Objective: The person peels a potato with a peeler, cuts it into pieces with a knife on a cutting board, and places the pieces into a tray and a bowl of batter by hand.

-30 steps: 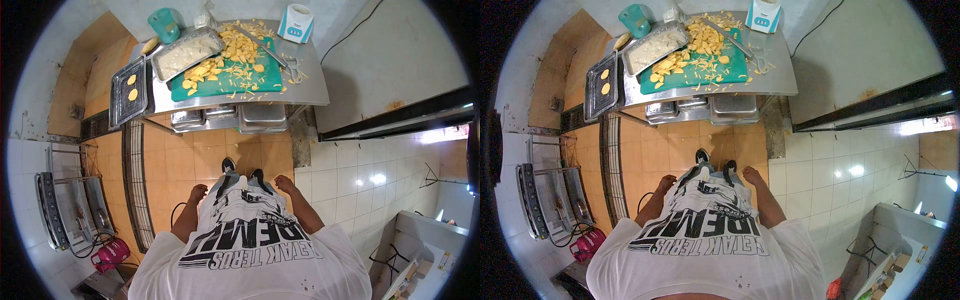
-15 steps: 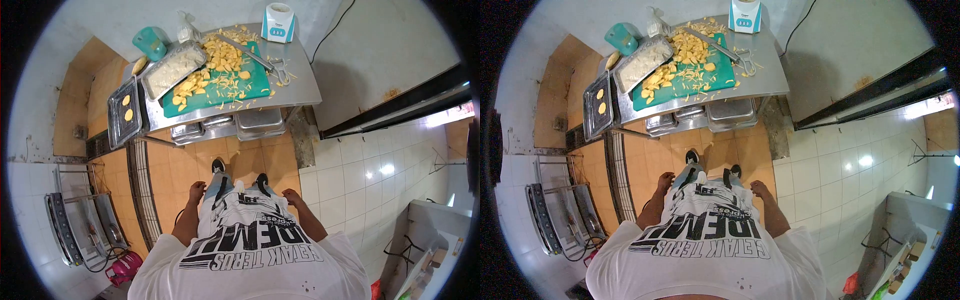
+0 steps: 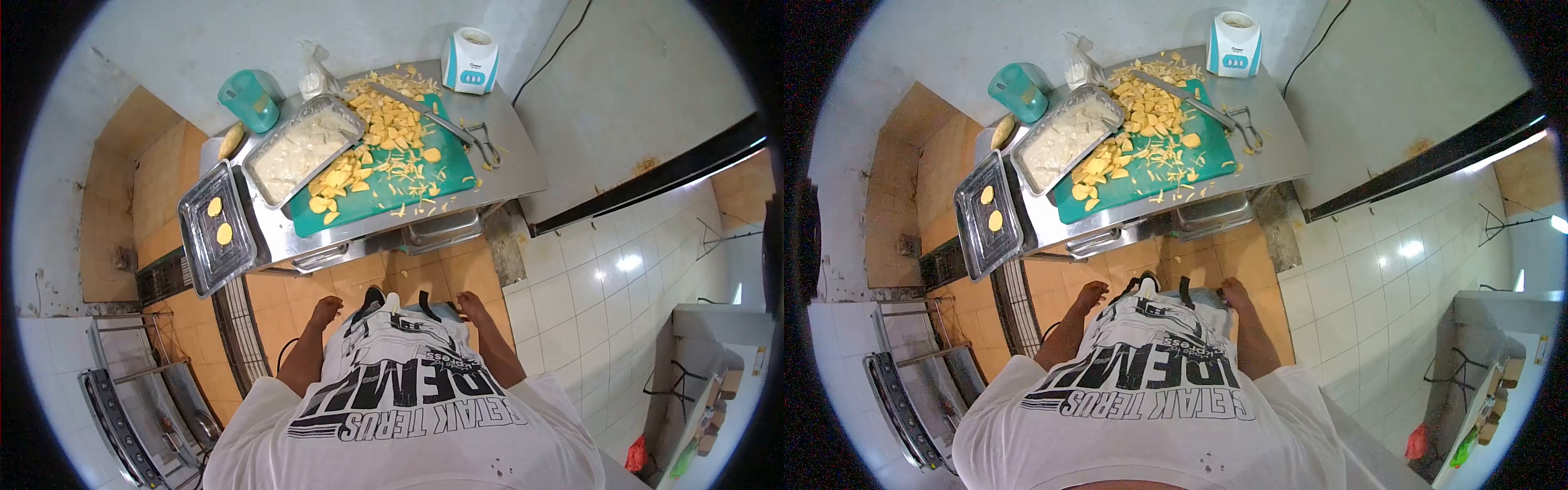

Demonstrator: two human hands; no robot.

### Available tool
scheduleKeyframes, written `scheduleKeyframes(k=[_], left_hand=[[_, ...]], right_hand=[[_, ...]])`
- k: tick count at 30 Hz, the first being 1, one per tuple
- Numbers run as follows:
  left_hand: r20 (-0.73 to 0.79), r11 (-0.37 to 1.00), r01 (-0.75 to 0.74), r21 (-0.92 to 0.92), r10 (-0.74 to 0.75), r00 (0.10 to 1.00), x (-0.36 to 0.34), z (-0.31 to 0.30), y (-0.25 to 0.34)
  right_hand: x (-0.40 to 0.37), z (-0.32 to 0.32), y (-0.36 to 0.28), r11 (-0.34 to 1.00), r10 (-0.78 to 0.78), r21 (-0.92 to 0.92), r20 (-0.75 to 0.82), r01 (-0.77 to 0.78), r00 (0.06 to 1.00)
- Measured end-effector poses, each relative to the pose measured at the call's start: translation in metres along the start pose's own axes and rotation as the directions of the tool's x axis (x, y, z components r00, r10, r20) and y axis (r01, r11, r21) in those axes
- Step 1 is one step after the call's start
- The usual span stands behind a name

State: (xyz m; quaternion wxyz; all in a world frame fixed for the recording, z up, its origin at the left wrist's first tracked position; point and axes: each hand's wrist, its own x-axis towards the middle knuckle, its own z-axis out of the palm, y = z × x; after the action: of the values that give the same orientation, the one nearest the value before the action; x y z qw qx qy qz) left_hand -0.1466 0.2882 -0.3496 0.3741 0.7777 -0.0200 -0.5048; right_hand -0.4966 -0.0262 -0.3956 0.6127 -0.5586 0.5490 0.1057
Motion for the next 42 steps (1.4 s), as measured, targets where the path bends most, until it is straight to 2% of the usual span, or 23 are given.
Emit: scheduleKeyframes(k=[2, 5, 6, 9, 12, 15, 18, 21, 24, 28, 31, 33, 34, 35, 37, 38, 39, 40, 42], left_hand=[[0.025, 1.0, 0.005, 0.019, -0.006, 1.0, 0.004, -0.017, 0.01], [0.065, 0.999, -0.007, 0.036, 0.004, 0.998, 0.016, -0.041, 0.008], [0.066, 0.997, -0.006, 0.074, 0.001, 0.998, 0.022, -0.048, 0.005], [0.085, 0.994, -0.007, 0.111, -0.002, 0.996, 0.04, -0.064, -0.002], [0.095, 0.996, 0.004, 0.092, -0.013, 0.995, 0.049, -0.07, -0.005], [0.085, 0.994, 0.018, 0.109, -0.027, 0.996, 0.053, -0.063, -0.003], [0.086, 0.994, 0.052, 0.099, -0.06, 0.994, 0.048, -0.047, 0.01], [0.064, 0.991, 0.046, 0.124, -0.054, 0.996, 0.049, -0.023, 0.029], [0.063, 0.996, 0.013, 0.092, -0.019, 0.998, 0.055, -0.001, 0.048], [0.065, 0.996, -0.086, 0.028, 0.084, 0.994, 0.066, 0.032, 0.064], [0.01, 0.957, -0.287, 0.035, 0.287, 0.958, 0.083, 0.055, 0.058], [-0.053, 0.789, -0.481, 0.382, 0.538, 0.841, 0.088, 0.067, 0.057], [-0.045, 0.652, -0.528, 0.544, 0.651, 0.758, 0.091, 0.071, 0.049], [-0.001, 0.519, -0.526, 0.674, 0.713, 0.701, 0.098, 0.073, 0.045], [0.112, 0.213, -0.454, 0.865, 0.801, 0.588, 0.121, 0.073, 0.031], [0.045, 0.302, -0.339, 0.891, 0.686, 0.727, 0.121, 0.079, 0.03], [-0.096, 0.745, -0.356, 0.564, 0.487, 0.868, 0.102, 0.081, 0.054], [-0.075, 0.72, -0.334, 0.608, 0.471, 0.879, 0.117, 0.082, 0.043], [-0.043, 0.688, -0.35, 0.635, 0.484, 0.874, 0.138, 0.08, 0.022]], right_hand=[[0.002, 0.016, -0.025, 0.966, -0.143, -0.227, -0.063, 0.126, 0.988], [0.007, 0.033, -0.042, 0.91, -0.299, -0.336, -0.127, 0.243, 0.946], [-0.013, 0.036, -0.063, 0.917, -0.322, -0.302, -0.169, 0.262, 0.931], [-0.009, 0.038, -0.066, 0.921, -0.352, -0.264, -0.256, 0.285, 0.9], [0.0, 0.035, -0.055, 0.953, -0.281, -0.196, -0.282, 0.232, 0.917], [-0.013, 0.026, -0.056, 0.999, -0.018, -0.044, -0.203, 0.01, 0.979], [-0.013, 0.012, -0.054, 0.994, 0.102, -0.035, -0.108, -0.106, 0.989], [0.016, -0.011, -0.046, 0.995, 0.043, -0.092, 0.039, -0.039, 0.998], [0.035, -0.031, -0.04, 0.994, -0.024, 0.106, 0.079, 0.016, 0.997], [0.027, -0.064, -0.086, 0.996, 0.078, -0.05, 0.1, -0.073, 0.992], [0.04, -0.082, -0.105, 0.994, 0.08, -0.09, 0.162, -0.066, 0.984], [0.053, -0.084, -0.097, 0.999, 0.033, -0.043, 0.209, -0.025, 0.977], [0.056, -0.084, -0.1, 0.989, 0.116, -0.118, 0.205, -0.094, 0.972], [0.056, -0.087, -0.102, 0.992, 0.056, -0.123, 0.292, -0.02, 0.955], [0.057, -0.078, -0.121, 0.972, 0.133, -0.225, 0.311, -0.063, 0.941], [0.06, -0.071, -0.132, 0.966, 0.138, -0.25, 0.309, -0.06, 0.941], [0.062, -0.06, -0.139, 0.961, 0.146, -0.268, 0.307, -0.062, 0.94], [0.068, -0.044, -0.15, 0.952, 0.156, -0.297, 0.275, -0.07, 0.949], [0.064, -0.014, -0.192, 0.967, 0.023, -0.244, 0.345, 0.066, 0.938]])
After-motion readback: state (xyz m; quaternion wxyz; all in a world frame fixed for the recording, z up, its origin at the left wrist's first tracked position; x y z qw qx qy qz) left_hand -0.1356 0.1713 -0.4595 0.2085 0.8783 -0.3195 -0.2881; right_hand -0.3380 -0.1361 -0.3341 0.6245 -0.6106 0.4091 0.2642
